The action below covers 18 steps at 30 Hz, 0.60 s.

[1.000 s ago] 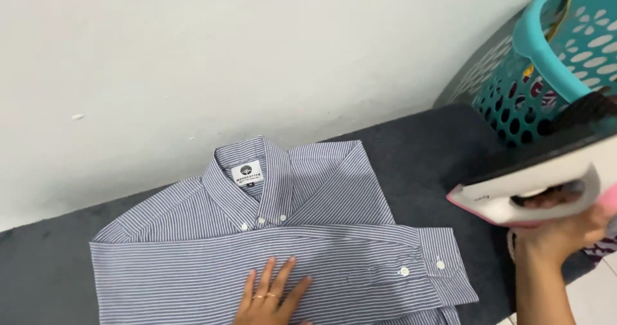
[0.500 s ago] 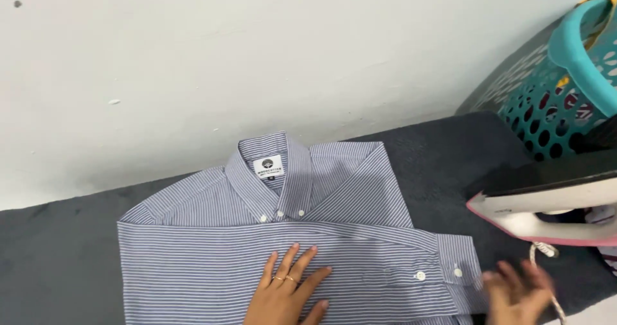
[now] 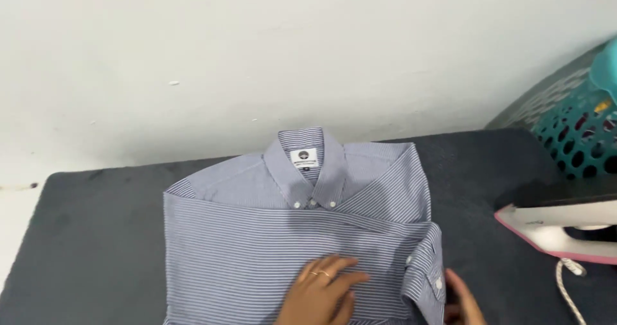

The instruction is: Ironing a blue striped button-down shirt on a flat surface.

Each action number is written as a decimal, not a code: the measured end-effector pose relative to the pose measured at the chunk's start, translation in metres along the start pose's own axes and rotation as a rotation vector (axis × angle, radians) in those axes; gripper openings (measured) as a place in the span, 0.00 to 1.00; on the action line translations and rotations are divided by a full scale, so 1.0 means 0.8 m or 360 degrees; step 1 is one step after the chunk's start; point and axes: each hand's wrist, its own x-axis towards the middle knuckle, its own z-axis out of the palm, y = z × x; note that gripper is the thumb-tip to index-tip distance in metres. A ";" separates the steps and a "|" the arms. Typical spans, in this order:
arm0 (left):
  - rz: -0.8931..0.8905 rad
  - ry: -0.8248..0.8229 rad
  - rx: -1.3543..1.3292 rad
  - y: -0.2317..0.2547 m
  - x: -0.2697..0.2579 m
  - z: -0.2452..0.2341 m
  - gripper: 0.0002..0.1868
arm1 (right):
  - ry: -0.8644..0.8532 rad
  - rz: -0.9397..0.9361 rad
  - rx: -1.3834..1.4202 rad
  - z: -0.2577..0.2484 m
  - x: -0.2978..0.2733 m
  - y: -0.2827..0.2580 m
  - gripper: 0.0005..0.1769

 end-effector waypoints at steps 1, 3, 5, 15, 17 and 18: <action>-0.0043 0.0001 -0.0093 0.008 -0.001 0.002 0.22 | -0.0012 -0.0138 -0.0371 0.012 -0.003 -0.032 0.37; -0.0086 -0.0082 -0.0211 0.014 0.004 0.007 0.25 | 0.0037 -0.0407 -0.0755 0.018 0.006 -0.063 0.35; -0.0121 -0.0161 -0.0330 0.019 0.010 0.019 0.28 | 0.0098 -0.0684 -0.1136 0.013 0.042 -0.014 0.34; -0.0318 0.0009 -0.0921 0.018 0.015 0.126 0.48 | -0.0009 -0.0499 -0.0085 0.054 0.040 0.190 0.22; -0.0364 0.0068 -0.0975 0.010 0.011 0.126 0.48 | 0.0068 -0.1109 -0.0417 0.096 0.011 0.147 0.20; -0.0461 0.0142 -0.1054 0.006 0.007 0.124 0.47 | 0.0164 -0.0973 -0.0433 0.114 -0.007 0.107 0.17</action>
